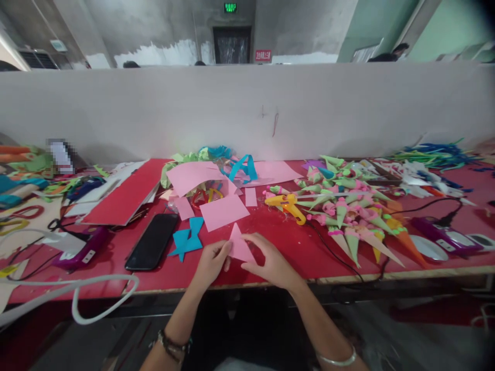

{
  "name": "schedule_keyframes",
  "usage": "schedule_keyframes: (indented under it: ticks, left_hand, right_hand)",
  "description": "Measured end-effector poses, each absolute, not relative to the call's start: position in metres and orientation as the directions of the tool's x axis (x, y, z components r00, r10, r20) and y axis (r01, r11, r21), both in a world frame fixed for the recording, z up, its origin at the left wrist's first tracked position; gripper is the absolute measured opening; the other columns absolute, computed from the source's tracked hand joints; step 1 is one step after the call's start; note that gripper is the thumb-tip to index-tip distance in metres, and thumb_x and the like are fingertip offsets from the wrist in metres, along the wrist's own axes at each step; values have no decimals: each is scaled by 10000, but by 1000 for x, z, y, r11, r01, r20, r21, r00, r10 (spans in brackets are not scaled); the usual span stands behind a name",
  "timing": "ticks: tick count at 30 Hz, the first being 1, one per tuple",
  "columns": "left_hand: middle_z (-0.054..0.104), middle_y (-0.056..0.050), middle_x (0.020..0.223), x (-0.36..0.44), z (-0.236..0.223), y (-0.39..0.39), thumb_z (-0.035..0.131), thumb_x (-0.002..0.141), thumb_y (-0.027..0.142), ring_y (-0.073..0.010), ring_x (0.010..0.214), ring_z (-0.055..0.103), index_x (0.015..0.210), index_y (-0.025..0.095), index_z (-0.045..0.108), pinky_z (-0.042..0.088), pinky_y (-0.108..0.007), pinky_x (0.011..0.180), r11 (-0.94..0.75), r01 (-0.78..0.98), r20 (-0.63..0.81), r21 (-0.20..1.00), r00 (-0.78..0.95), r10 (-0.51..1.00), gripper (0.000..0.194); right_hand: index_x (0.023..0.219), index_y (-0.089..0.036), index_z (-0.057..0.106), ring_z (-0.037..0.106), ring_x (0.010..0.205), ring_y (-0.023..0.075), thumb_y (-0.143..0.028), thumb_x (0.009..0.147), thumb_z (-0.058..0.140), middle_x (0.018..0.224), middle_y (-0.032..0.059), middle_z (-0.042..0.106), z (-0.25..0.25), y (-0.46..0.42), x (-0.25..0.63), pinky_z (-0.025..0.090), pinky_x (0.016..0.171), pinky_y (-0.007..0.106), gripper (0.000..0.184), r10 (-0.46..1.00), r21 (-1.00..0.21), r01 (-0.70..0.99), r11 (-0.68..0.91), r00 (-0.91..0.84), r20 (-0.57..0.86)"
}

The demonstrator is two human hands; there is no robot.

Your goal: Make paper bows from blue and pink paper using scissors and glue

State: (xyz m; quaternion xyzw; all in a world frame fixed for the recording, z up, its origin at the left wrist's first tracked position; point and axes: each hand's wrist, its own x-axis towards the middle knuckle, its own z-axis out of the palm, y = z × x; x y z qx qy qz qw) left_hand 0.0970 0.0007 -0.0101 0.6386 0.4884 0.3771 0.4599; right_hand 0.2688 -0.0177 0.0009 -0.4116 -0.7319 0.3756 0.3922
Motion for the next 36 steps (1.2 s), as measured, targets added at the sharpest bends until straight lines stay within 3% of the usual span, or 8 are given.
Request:
schedule_keyframes:
  ticks: [8, 17, 26, 32, 36]
  left_hand:
    - [383, 61, 330, 94, -11, 2, 400, 791, 388, -60, 348, 341, 467, 167, 397, 277, -191, 435, -78, 265, -3, 961, 293, 956, 392]
    - [375, 67, 345, 100, -10, -1, 390, 792, 413, -60, 350, 341, 533, 157, 450, 273, -189, 422, -46, 242, -45, 969, 357, 933, 370]
    - [492, 18, 473, 103, -7, -7, 298, 847, 416, -95, 465, 472, 540, 159, 458, 369, -205, 508, -139, 287, 30, 948, 355, 934, 431]
    - [526, 23, 486, 101, -10, -4, 380, 834, 377, -97, 479, 502, 569, 157, 483, 360, -197, 519, -258, 385, 63, 886, 451, 890, 359]
    - [535, 16, 471, 101, -12, -3, 376, 834, 362, -97, 468, 509, 527, 159, 486, 364, -189, 509, -241, 405, 40, 882, 446, 894, 384]
  right_hand:
    - [960, -204, 562, 515, 885, 157, -227, 747, 549, 954, 41, 549, 8, -15, 269, 404, 795, 286, 214, 859, -845, 284, 453, -393, 328]
    - [816, -203, 641, 534, 823, 153, -208, 751, 565, 841, 29, 571, -1, -9, 270, 399, 778, 288, 100, 876, -883, 204, 423, -342, 341]
    - [704, -169, 604, 526, 735, 139, -186, 730, 559, 735, 8, 561, -10, -6, 264, 402, 701, 260, 54, 944, -940, 171, 294, -209, 257]
    - [700, -172, 497, 485, 636, 108, -192, 729, 531, 653, -35, 494, -13, -5, 264, 386, 608, 227, 49, 969, -969, 134, 206, -168, 183]
    - [830, -189, 450, 498, 665, 104, -197, 714, 540, 706, -36, 486, -11, -5, 263, 391, 626, 220, 147, 975, -983, 95, 159, -174, 141]
